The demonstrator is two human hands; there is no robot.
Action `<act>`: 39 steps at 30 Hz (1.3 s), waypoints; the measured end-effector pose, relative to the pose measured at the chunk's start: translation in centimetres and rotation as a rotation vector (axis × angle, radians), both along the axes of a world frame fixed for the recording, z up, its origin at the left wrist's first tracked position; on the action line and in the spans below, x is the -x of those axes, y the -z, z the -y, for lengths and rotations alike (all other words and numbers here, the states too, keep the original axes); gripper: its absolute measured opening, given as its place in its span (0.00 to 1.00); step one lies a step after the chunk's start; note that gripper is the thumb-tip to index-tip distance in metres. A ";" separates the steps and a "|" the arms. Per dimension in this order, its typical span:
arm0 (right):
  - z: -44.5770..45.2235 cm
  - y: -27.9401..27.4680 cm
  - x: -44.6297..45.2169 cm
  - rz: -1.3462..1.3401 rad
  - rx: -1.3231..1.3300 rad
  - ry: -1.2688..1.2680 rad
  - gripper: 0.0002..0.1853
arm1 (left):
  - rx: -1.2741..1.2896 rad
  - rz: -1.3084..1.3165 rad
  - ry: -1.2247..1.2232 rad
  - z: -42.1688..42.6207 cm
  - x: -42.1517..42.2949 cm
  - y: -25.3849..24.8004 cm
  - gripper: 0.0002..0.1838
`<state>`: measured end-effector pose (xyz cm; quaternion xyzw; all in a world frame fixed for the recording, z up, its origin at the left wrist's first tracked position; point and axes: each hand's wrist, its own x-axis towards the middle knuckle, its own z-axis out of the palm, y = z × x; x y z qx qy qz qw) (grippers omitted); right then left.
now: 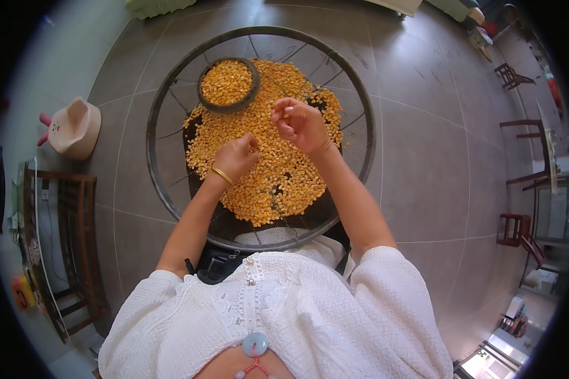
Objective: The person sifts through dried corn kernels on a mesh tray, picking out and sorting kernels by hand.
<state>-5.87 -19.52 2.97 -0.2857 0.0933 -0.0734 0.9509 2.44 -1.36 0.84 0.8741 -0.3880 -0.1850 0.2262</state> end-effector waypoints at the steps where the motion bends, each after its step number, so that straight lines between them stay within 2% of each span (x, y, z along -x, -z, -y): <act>1: 0.4 0.4 -0.2 -0.058 0.089 -0.049 0.07 | -0.051 0.090 0.055 0.1 0.2 0.0 0.10; 3: 0.4 1.0 -0.3 -0.117 0.176 -0.100 0.07 | -0.063 0.150 0.049 0.3 0.5 0.8 0.09; 5: -0.5 1.8 -0.6 -0.474 0.953 -0.175 0.10 | -0.077 0.213 0.043 0.3 0.4 1.6 0.09; 6: -1.2 2.5 -0.6 -0.404 1.336 -0.093 0.12 | -0.074 0.216 0.053 0.2 0.5 1.6 0.08; 7: -1.5 3.0 -0.5 -0.406 1.336 -0.091 0.12 | -0.068 0.219 0.063 0.2 0.5 1.6 0.08; 8: -1.7 3.5 -0.4 -0.447 1.546 -0.109 0.12 | -0.067 0.218 0.063 0.2 0.3 1.5 0.08; 9: -1.9 3.7 -0.3 -0.487 1.757 -0.129 0.12 | -0.037 0.111 0.029 0.3 0.0 1.1 0.07; 10: -2.0 3.8 -0.2 -0.480 1.861 -0.166 0.11 | -0.008 0.003 -0.006 0.3 -0.4 0.9 0.06; 11: -2.2 3.9 -0.2 -0.478 1.860 -0.169 0.11 | -0.009 0.002 -0.008 0.1 -1.1 1.1 0.06; 13: -2.5 3.7 -0.2 -0.568 1.918 -0.223 0.11 | 0.370 -0.481 -0.141 0.1 -2.1 0.5 0.05; 14: -2.4 3.7 -0.2 -0.570 1.919 -0.223 0.11 | 0.474 -0.671 -0.238 0.1 -2.3 0.3 0.05; 15: -2.2 3.8 -0.3 -0.562 1.850 -0.217 0.11 | 0.475 -0.673 -0.238 -0.1 -2.5 -0.5 0.05; 17: -1.8 3.9 -0.6 -0.549 1.783 -0.214 0.11 | 0.597 -1.106 -0.306 -0.9 -3.3 -1.5 0.06; 19: -1.2 3.7 -0.7 -0.487 1.292 -0.188 0.10 | 0.628 -1.163 -0.296 -1.0 -3.4 -1.8 0.08; 20: -0.5 3.5 -0.6 -0.486 1.295 -0.191 0.10 | 0.689 -1.244 -0.317 -1.1 -3.3 -1.9 0.08; 22: 0.5 2.0 -0.1 -0.150 0.387 -0.188 0.09 | 0.750 -1.325 -0.339 -1.1 -3.2 -2.0 0.08; 23: 0.4 1.5 -0.2 -0.151 0.388 -0.189 0.09 | 0.733 -1.315 -0.330 -1.0 -3.2 -2.1 0.08; 25: -0.2 0.4 -0.2 -0.194 0.178 0.009 0.09 | 0.717 -1.305 -0.319 -0.8 -3.3 -1.8 0.08; 27: -0.1 0.7 -0.2 -0.210 0.176 0.013 0.09 | 0.525 -1.098 -0.227 -0.6 -3.5 -0.6 0.09; 28: 0.0 1.0 -0.2 -0.226 0.172 0.017 0.10 | 0.525 -1.098 -0.227 -0.4 -3.1 0.5 0.09; 30: 0.4 2.2 -0.2 -0.242 0.274 -0.031 0.10 | 0.324 -0.207 -0.013 0.4 -1.4 2.5 0.11; 31: 0.4 2.3 -0.2 -0.258 0.376 -0.079 0.10 | 0.323 -0.208 -0.013 0.5 -0.5 2.0 0.11; 32: 0.3 2.5 -0.2 -0.258 0.376 -0.079 0.10 | 0.163 -0.065 0.066 0.5 0.4 1.4 0.11; 33: -0.1 2.3 -0.3 -0.364 0.580 -0.092 0.10 | 0.002 0.078 0.146 0.5 1.1 0.8 0.13; 34: -0.5 2.1 -0.4 -0.471 0.785 -0.102 0.09 | -0.026 0.187 0.216 0.4 1.6 0.6 0.12; 35: -0.7 3.1 -0.5 -0.474 0.784 -0.099 0.09 | -0.026 0.186 0.220 0.5 1.6 0.8 0.12; 37: -2.1 4.0 -0.8 -0.258 1.495 0.122 0.08 | -0.065 0.245 0.247 0.6 1.7 1.8 0.11; 38: -2.2 4.2 -0.5 -0.433 1.644 0.009 0.09 | -0.066 0.244 0.249 0.6 1.6 2.3 0.11; 39: -2.7 4.4 -0.5 -0.434 1.643 0.009 0.09 | -0.070 0.277 0.241 0.6 1.6 2.4 0.10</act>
